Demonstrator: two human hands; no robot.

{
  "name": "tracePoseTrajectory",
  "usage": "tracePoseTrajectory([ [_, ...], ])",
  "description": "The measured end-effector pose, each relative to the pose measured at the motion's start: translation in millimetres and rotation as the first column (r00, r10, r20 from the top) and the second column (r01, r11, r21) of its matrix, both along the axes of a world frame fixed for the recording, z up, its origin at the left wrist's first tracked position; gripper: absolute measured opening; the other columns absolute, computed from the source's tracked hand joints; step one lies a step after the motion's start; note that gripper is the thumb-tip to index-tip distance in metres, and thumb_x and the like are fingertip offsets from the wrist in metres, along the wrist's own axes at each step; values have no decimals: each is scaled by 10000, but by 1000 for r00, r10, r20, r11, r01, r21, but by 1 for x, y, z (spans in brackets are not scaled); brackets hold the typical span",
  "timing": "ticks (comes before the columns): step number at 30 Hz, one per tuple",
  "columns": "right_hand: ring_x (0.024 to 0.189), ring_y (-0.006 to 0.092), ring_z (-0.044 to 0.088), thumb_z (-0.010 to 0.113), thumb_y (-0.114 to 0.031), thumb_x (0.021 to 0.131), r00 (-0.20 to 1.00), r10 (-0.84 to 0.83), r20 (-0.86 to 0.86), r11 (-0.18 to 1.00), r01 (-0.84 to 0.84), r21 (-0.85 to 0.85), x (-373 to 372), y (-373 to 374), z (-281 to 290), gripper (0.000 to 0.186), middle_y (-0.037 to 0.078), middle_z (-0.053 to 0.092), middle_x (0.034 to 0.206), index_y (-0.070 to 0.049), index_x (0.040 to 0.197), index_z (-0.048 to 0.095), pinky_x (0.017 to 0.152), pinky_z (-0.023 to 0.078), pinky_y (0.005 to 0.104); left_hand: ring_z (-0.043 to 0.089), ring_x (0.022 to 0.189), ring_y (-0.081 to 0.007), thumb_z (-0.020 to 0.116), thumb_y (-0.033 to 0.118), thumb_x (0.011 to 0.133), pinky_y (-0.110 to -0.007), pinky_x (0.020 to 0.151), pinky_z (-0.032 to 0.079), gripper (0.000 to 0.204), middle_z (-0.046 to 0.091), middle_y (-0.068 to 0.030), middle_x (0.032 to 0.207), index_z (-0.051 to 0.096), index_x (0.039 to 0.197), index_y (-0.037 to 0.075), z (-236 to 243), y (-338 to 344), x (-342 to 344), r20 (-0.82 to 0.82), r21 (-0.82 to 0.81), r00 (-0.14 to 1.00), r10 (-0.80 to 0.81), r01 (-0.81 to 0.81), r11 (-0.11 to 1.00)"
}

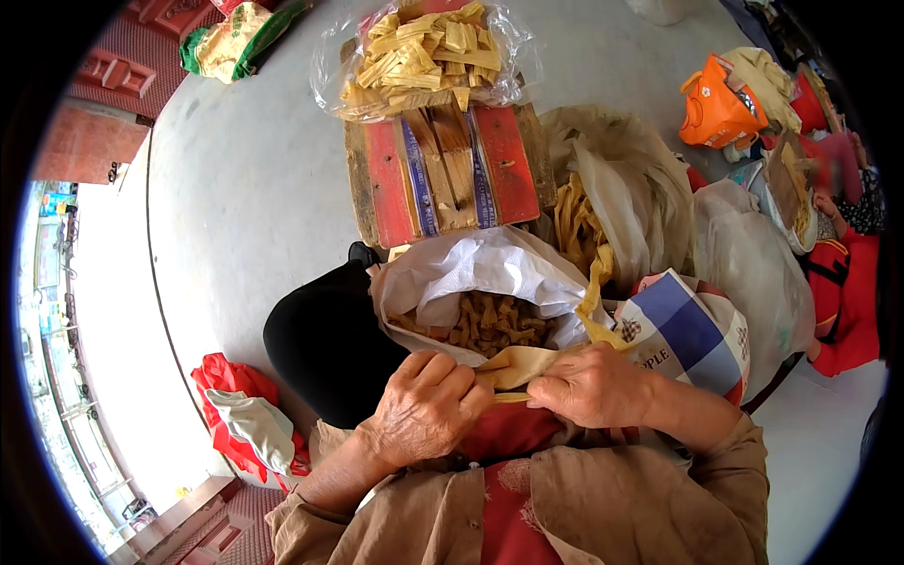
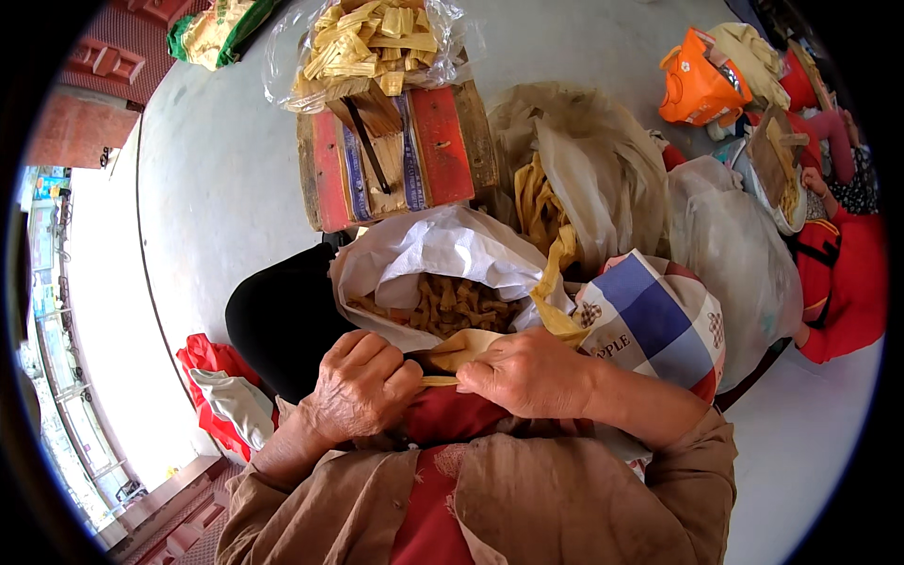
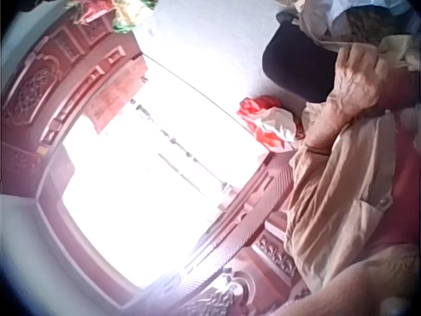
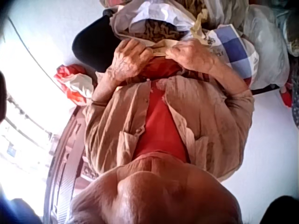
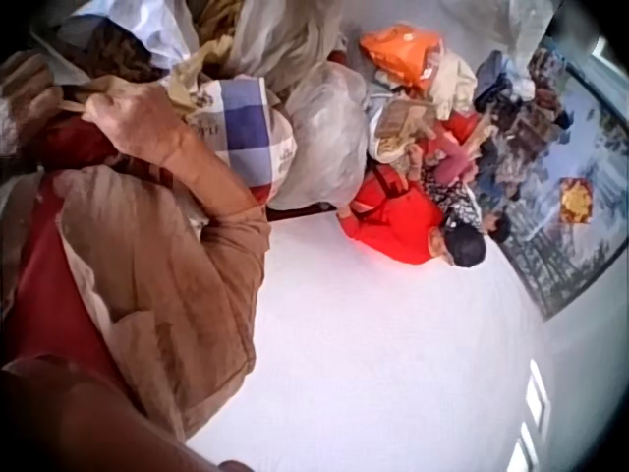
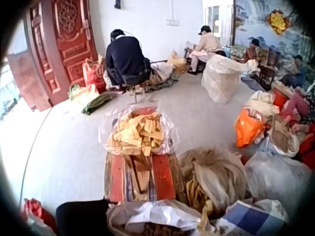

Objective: The person sits on the floor and repeatedly picks up dried yellow strips from a white bag. They fold each strip into a smaller shape by hand and place it into a clear plastic bag resting on a wooden box. The process is repetitive and involves handling the items one at a time.

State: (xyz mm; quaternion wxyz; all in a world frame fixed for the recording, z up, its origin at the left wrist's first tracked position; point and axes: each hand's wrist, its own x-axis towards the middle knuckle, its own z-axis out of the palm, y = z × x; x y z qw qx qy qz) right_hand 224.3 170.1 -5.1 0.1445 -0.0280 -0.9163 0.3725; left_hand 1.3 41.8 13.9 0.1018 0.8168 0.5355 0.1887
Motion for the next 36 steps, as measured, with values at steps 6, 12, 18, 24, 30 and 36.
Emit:
tracePoseTrajectory([
  [6,717,273,660,685,-112,877,968,-251,-23,924,247,292,-43,82,-3,130,83,607,741,-56,872,568,576,533,376,602,764,-334,690,77,857,-419,682,501,165,600,-109,819,661,1015,36,14,63,-40,138,-53,953,269,-264,963],
  [12,666,287,653,695,-143,890,851,-327,-411,837,462,293,-112,141,6,145,92,610,693,-76,868,568,542,517,389,640,820,-340,648,126,920,-429,720,521,113,664,-117,868,676,987,40,20,125,-82,222,97,856,467,-496,863],
  [18,561,373,568,702,-146,929,870,-481,-108,844,493,214,-84,150,-33,201,168,525,604,-64,860,532,493,446,412,655,847,-333,653,134,915,-419,739,526,132,682,-118,872,687,1004,43,-10,108,-90,184,-9,781,597,-606,795],
  [24,673,249,654,715,-70,815,922,-321,-218,879,376,293,-39,102,-25,193,55,625,752,-89,990,636,583,538,346,666,934,-311,698,184,924,-388,801,543,230,697,-147,1004,710,1092,28,1,49,-46,344,95,812,472,-530,843],
  [30,689,146,564,704,-138,781,927,36,-374,773,212,598,-56,51,-11,320,-16,525,769,-91,1096,668,550,470,271,575,606,-98,539,341,1066,-230,600,479,398,644,-44,728,680,1008,-27,-6,25,-4,634,-771,149,759,198,605],
  [36,743,243,634,690,-85,790,896,-208,-393,897,335,288,-36,61,-13,283,55,603,846,-75,1066,632,624,543,341,467,425,-133,589,258,1025,-292,440,410,310,493,-32,544,650,903,-19,18,-3,-3,770,-478,-274,576,351,805],
])
